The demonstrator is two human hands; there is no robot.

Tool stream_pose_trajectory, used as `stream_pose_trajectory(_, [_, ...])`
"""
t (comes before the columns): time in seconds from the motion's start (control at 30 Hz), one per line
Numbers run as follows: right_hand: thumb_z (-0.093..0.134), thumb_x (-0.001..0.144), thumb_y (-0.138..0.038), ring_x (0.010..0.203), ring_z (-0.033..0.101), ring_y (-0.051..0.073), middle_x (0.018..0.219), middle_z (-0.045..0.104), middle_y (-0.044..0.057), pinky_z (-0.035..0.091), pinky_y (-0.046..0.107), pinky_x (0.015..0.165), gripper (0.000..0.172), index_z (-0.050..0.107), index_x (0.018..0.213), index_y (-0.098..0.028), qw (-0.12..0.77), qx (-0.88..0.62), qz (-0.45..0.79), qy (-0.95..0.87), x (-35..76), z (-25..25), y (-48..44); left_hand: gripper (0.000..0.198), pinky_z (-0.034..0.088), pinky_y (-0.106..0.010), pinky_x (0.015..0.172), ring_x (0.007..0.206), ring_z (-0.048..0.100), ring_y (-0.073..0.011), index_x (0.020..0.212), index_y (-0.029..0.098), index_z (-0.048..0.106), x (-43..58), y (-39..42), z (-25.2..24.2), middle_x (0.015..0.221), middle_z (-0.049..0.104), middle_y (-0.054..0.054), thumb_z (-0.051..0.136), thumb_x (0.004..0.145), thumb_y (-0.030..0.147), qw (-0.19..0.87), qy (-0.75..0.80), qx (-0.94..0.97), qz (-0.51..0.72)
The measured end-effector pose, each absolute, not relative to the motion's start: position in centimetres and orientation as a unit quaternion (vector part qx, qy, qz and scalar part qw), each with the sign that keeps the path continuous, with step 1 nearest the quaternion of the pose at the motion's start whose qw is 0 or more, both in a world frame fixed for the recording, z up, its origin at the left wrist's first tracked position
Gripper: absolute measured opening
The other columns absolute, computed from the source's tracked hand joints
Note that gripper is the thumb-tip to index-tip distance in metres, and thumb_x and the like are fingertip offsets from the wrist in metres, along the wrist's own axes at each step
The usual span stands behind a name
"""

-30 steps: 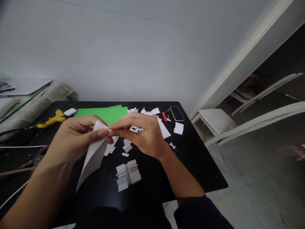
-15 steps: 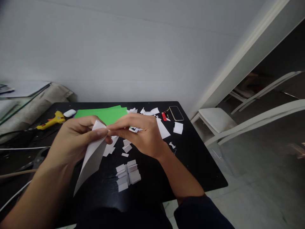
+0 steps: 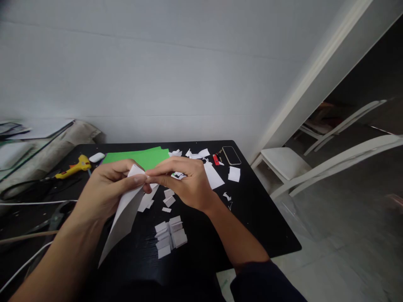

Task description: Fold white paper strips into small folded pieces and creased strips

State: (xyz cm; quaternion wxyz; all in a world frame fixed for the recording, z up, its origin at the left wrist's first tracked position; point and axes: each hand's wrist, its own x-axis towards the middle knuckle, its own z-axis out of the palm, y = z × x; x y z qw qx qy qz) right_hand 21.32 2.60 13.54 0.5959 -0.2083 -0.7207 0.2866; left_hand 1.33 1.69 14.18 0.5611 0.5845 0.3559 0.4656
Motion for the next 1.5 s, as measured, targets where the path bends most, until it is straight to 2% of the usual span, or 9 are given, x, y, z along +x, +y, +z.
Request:
stream_pose_trajectory(0.4, [0.085, 0.084, -0.022, 0.081, 0.074, 0.016, 0.086, 0.08, 0.001, 0.061, 0.031, 0.074, 0.009, 0.084, 0.091, -0.029, 0.587, -0.242, 0.312, -0.707, 21.23, 13.16, 2.92, 0.021, 0.04, -0.02, 0.038, 0.042, 0.057, -0.0096, 0.07, 0.019, 0.075, 1.55, 1.94, 14.16, 0.058, 0.07, 0.0, 0.081, 0.084, 0.034, 0.553, 0.366, 0.584, 0.468])
stream_pose_trajectory(0.6, [0.089, 0.078, -0.026, 0.081, 0.074, 0.015, 0.092, 0.079, 0.003, 0.062, 0.028, 0.073, 0.02, 0.082, 0.096, -0.022, 0.544, -0.276, 0.442, -0.658, 21.57, 13.09, 3.03, 0.022, 0.042, -0.02, 0.04, 0.043, 0.059, -0.0108, 0.071, 0.019, 0.074, 1.42, 2.02, 13.92, 0.058, 0.07, 0.0, 0.082, 0.083, 0.036, 0.558, 0.388, 0.552, 0.483])
stream_pose_trajectory(0.7, [0.084, 0.083, -0.028, 0.075, 0.073, 0.015, 0.082, 0.077, 0.003, 0.06, 0.026, 0.068, 0.014, 0.079, 0.092, -0.019, 0.517, -0.286, 0.486, -0.644, 21.45, 13.13, 2.85, 0.022, 0.043, -0.02, 0.042, 0.046, 0.06, -0.0108, 0.071, 0.019, 0.074, 1.57, 1.93, 13.99, 0.061, 0.07, -0.001, 0.082, 0.084, 0.036, 0.529, 0.394, 0.573, 0.486])
stream_pose_trajectory(0.87, [0.077, 0.088, -0.025, 0.068, 0.069, 0.012, 0.074, 0.073, 0.0, 0.057, 0.024, 0.064, 0.009, 0.073, 0.085, -0.018, 0.524, -0.29, 0.473, -0.646, 21.04, 13.28, 2.66, 0.023, 0.043, -0.021, 0.047, 0.052, 0.058, -0.0112, 0.071, 0.019, 0.075, 1.94, 2.02, 14.18, 0.063, 0.069, -0.001, 0.079, 0.086, 0.036, 0.449, 0.404, 0.636, 0.48])
stream_pose_trajectory(1.03, [0.075, 0.087, -0.025, 0.064, 0.065, 0.011, 0.07, 0.07, -0.001, 0.053, 0.024, 0.06, 0.009, 0.071, 0.081, -0.019, 0.512, -0.313, 0.458, -0.656, 21.07, 13.45, 2.7, 0.035, 0.04, -0.026, 0.053, 0.058, 0.052, -0.0133, 0.07, 0.02, 0.073, 1.85, 2.25, 14.01, 0.062, 0.06, 0.0, 0.065, 0.096, 0.042, 0.345, 0.417, 0.691, 0.479])
stream_pose_trajectory(1.2, [0.075, 0.086, -0.026, 0.063, 0.061, 0.011, 0.07, 0.068, -0.001, 0.05, 0.025, 0.059, 0.011, 0.07, 0.081, -0.018, 0.511, -0.331, 0.441, -0.66, 21.17, 13.49, 2.76, 0.038, 0.036, -0.027, 0.054, 0.058, 0.044, -0.0135, 0.063, 0.019, 0.065, 1.81, 2.28, 13.71, 0.06, 0.051, 0.001, 0.067, 0.094, 0.042, 0.326, 0.417, 0.689, 0.494])
stream_pose_trajectory(1.37, [0.074, 0.087, -0.029, 0.063, 0.059, 0.011, 0.071, 0.067, -0.001, 0.048, 0.025, 0.058, 0.013, 0.07, 0.081, -0.018, 0.513, -0.332, 0.437, -0.661, 21.33, 13.32, 3.06, 0.024, 0.044, -0.026, 0.061, 0.067, 0.056, -0.0146, 0.078, 0.019, 0.073, 2.0, 2.63, 13.53, 0.072, 0.067, -0.001, 0.069, 0.093, 0.038, 0.365, 0.407, 0.664, 0.511])
stream_pose_trajectory(1.5, [0.073, 0.086, -0.03, 0.063, 0.059, 0.011, 0.071, 0.066, -0.001, 0.048, 0.025, 0.058, 0.014, 0.07, 0.08, -0.018, 0.51, -0.339, 0.439, -0.658, 21.33, 13.19, 3.29, 0.019, 0.044, -0.024, 0.06, 0.064, 0.056, -0.0129, 0.078, 0.019, 0.074, 1.94, 2.64, 13.38, 0.07, 0.068, 0.0, 0.074, 0.09, 0.034, 0.334, 0.421, 0.653, 0.533])
